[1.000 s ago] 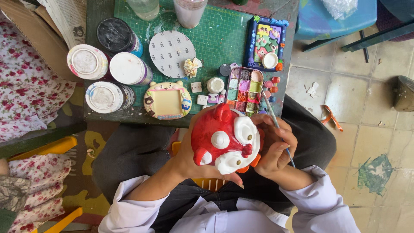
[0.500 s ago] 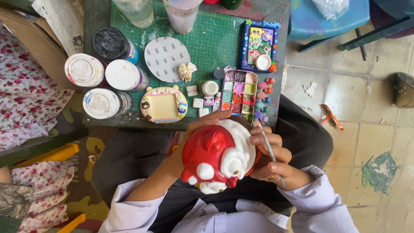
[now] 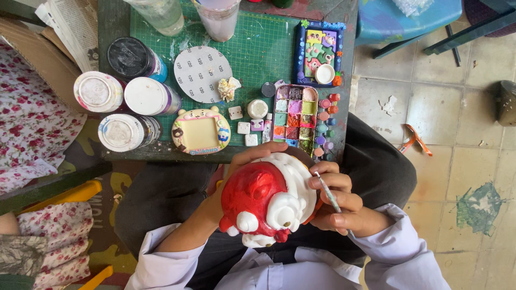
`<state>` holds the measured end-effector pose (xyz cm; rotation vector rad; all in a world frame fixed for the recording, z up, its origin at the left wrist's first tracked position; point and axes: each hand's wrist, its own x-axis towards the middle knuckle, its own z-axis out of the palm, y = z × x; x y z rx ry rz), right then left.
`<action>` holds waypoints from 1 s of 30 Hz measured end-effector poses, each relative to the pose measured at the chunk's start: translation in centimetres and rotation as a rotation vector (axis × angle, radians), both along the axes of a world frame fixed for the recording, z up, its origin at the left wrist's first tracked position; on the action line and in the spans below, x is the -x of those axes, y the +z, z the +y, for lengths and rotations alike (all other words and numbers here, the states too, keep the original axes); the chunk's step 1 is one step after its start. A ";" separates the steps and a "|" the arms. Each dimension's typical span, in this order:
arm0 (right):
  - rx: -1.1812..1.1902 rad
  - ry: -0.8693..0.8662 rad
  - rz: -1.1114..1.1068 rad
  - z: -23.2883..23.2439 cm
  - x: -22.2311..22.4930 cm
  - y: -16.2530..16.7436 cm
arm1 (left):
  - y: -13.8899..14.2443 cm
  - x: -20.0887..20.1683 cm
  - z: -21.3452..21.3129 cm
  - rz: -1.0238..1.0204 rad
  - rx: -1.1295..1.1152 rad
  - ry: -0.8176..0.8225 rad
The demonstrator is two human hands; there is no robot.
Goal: The person sits at a cluttered craft table holding a red-and-white plaster figurine in one hand and paints its white details with a paintbrush, dipping the brush into a water cup and paint palette between strokes and rotating the figurine to reach different sides.
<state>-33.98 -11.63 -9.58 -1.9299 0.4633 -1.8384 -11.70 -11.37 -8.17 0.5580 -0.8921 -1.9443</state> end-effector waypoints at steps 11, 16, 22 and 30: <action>0.075 -0.115 -0.182 -0.8 -2.7 -0.4 | 0.4 0.3 -0.2 0.046 0.219 0.148; 0.004 -0.128 -0.168 -1.3 -2.8 0.4 | 0.1 0.5 0.1 0.018 0.188 0.120; -0.193 -0.064 -0.006 -0.7 -1.2 1.4 | 0.3 0.7 0.4 -0.062 0.209 0.133; -0.227 -0.032 0.102 -0.8 -1.1 2.4 | 0.9 0.2 0.5 -0.207 0.299 0.164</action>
